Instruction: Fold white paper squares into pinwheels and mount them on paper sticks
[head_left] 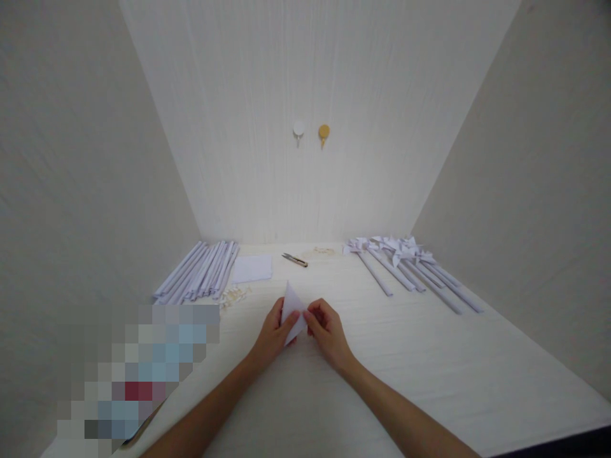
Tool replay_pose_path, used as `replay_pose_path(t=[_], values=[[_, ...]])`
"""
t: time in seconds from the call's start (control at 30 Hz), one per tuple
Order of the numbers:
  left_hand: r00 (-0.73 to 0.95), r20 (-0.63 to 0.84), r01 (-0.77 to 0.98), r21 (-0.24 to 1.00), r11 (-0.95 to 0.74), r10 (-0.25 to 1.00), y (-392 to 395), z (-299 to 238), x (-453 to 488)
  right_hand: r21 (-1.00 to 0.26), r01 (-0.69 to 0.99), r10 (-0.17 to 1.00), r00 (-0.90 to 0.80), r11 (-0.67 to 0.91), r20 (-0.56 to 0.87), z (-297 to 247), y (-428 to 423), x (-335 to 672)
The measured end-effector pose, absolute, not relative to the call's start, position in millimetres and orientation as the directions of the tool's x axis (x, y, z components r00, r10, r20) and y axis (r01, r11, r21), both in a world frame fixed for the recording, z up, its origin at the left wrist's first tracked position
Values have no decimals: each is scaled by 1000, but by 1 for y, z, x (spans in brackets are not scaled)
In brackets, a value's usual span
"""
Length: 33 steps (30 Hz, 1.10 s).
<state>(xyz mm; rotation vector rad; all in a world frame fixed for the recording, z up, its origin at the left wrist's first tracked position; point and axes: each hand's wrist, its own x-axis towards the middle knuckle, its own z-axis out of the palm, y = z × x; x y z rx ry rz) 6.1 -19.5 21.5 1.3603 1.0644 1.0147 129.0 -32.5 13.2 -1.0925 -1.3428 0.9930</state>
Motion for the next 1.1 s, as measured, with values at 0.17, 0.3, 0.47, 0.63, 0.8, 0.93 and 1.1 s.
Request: replay_pose_path(t=[0.17, 0.3, 0.47, 0.63, 0.8, 0.93, 1.1], values=[[255, 1, 2, 1000, -1, 967, -19, 21, 7, -973, 121, 978, 39, 197, 203, 14, -32, 130], [242, -4, 17, 1000, 0, 970, -19, 23, 7, -974, 122, 980, 30, 193, 198, 15, -32, 130], [249, -9, 22, 1000, 4, 968, -20, 24, 7, -976, 97, 980, 16, 195, 198, 14, -31, 130], [234, 9, 20, 1000, -14, 972, -18, 21, 6, -979, 73, 981, 24, 192, 194, 13, -30, 129], [230, 24, 13, 1000, -28, 973, -16, 19, 5, -981, -61, 982, 41, 186, 184, 14, -29, 127], [221, 16, 1, 1000, -17, 975, -17, 20, 4, -984, -118, 991, 7, 133, 133, 14, -27, 126], [202, -4, -3, 1000, 5, 979, -18, 22, 5, -992, -7, 992, -38, 123, 123, 10, -25, 128]])
